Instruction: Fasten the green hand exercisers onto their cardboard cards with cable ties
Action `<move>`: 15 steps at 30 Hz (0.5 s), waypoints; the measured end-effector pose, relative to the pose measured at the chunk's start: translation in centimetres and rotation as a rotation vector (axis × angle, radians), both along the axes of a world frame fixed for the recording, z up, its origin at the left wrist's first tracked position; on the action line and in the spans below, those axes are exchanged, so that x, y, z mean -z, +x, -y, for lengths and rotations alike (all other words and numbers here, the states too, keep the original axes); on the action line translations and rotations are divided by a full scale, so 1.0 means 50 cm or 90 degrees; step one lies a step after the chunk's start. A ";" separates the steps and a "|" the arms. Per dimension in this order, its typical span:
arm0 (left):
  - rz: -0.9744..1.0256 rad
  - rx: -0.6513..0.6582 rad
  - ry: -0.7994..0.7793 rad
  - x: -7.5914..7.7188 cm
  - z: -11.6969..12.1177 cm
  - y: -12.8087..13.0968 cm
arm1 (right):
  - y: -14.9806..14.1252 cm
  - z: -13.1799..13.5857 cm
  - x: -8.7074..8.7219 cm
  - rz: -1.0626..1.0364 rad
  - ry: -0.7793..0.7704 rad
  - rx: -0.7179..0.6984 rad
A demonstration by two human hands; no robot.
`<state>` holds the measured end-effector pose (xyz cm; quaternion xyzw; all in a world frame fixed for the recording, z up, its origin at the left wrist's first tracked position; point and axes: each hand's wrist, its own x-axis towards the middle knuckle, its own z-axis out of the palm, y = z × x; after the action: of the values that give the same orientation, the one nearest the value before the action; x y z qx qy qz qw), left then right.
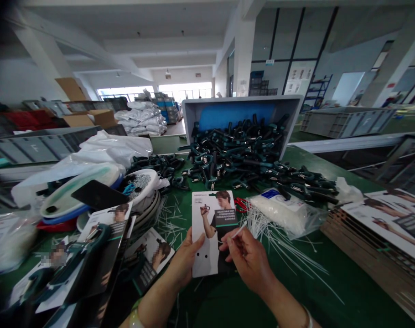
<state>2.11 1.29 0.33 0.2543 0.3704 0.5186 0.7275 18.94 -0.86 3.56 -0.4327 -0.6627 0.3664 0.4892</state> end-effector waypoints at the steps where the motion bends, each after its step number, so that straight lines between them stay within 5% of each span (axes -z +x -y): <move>1: -0.007 -0.007 -0.001 0.000 0.000 0.000 | 0.000 0.000 -0.003 0.003 0.001 0.000; 15: 0.044 -0.001 -0.008 -0.013 0.004 0.003 | -0.004 -0.001 -0.026 -0.009 -0.003 0.106</move>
<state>2.24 1.09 0.98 0.2311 0.3487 0.5255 0.7409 18.76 -0.82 4.85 -0.4848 -0.6202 0.3294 0.5214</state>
